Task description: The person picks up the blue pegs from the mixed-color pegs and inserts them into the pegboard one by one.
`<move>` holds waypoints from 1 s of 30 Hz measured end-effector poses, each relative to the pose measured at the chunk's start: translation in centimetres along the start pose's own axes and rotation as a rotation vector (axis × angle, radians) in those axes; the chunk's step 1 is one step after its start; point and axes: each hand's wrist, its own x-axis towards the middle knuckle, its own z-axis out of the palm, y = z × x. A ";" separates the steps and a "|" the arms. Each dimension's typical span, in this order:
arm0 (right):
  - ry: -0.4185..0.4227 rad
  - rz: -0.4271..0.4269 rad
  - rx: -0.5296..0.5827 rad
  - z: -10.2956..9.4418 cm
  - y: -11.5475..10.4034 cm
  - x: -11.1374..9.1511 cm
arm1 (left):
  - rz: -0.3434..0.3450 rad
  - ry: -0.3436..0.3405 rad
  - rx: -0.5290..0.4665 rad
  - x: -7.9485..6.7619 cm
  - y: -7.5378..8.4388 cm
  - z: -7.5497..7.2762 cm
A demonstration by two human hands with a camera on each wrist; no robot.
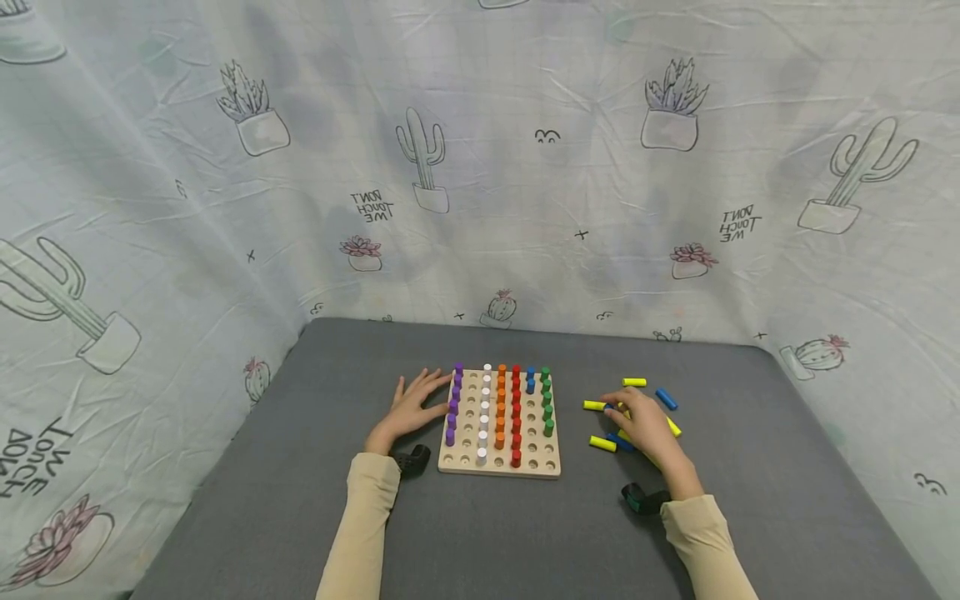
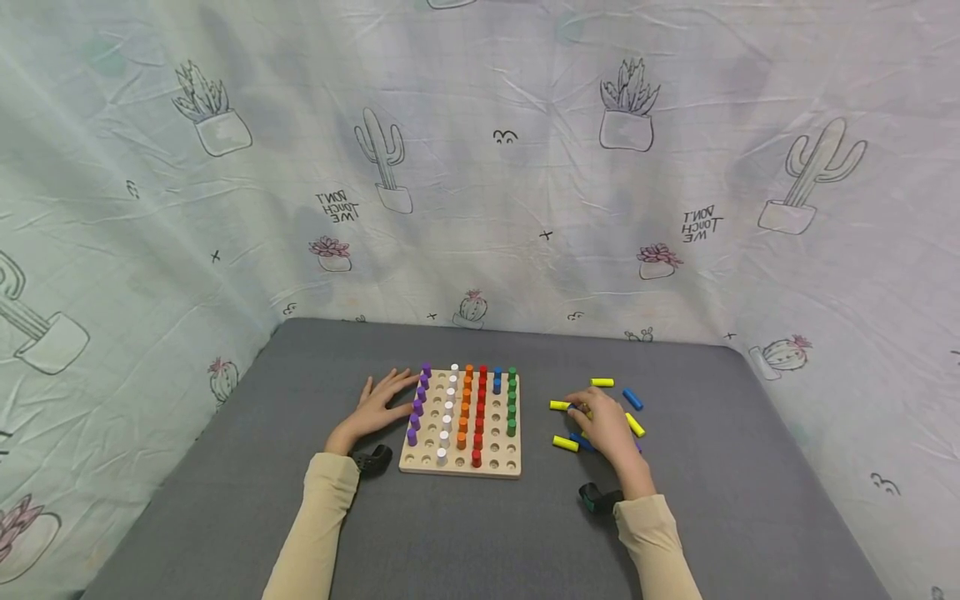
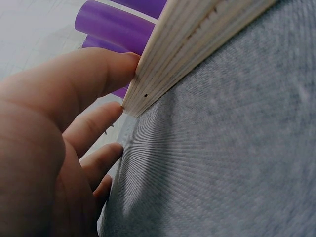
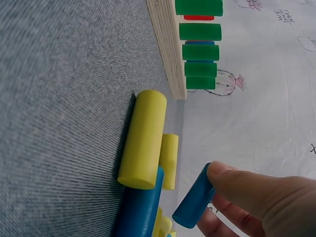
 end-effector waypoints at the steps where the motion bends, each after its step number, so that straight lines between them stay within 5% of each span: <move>1: 0.002 -0.002 0.010 0.0 0.0 0.0 | -0.002 -0.002 0.000 0.0 0.0 0.0; 30: 0.074 0.014 0.176 0.3 -0.9 0.4 | 0.004 0.005 -0.010 0.1 -0.1 0.0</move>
